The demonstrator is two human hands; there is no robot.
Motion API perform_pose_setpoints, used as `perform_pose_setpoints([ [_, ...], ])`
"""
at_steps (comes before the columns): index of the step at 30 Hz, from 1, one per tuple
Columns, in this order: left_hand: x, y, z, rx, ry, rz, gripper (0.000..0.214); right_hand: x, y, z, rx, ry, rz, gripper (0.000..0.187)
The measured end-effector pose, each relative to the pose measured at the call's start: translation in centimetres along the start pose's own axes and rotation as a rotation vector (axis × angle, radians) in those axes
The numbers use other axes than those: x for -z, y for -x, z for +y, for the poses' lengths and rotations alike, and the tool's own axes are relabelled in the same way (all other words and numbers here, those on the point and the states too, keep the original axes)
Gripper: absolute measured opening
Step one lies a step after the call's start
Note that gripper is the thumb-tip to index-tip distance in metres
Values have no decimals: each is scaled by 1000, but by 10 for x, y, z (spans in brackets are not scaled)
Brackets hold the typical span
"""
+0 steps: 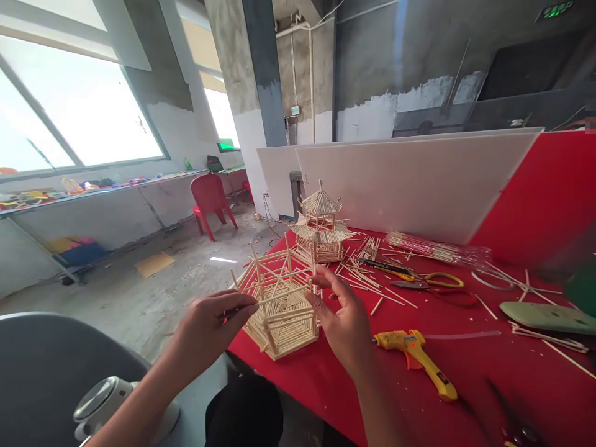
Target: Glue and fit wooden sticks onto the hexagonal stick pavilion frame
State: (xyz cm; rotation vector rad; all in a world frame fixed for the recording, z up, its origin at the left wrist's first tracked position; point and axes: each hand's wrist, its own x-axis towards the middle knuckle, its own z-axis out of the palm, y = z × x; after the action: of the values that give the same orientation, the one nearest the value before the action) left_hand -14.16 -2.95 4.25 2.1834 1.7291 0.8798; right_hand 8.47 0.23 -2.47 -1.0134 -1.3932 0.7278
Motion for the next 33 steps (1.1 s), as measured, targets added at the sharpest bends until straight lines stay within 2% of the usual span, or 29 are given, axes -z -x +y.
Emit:
perform_pose_setpoints([
  [8, -5, -1, -3, 20, 12, -34, 26, 0, -4, 0, -50, -60, -26, 44],
  [33, -7, -4, -8, 9, 37, -43, 24, -4, -7, 2, -36, -76, -16, 40],
])
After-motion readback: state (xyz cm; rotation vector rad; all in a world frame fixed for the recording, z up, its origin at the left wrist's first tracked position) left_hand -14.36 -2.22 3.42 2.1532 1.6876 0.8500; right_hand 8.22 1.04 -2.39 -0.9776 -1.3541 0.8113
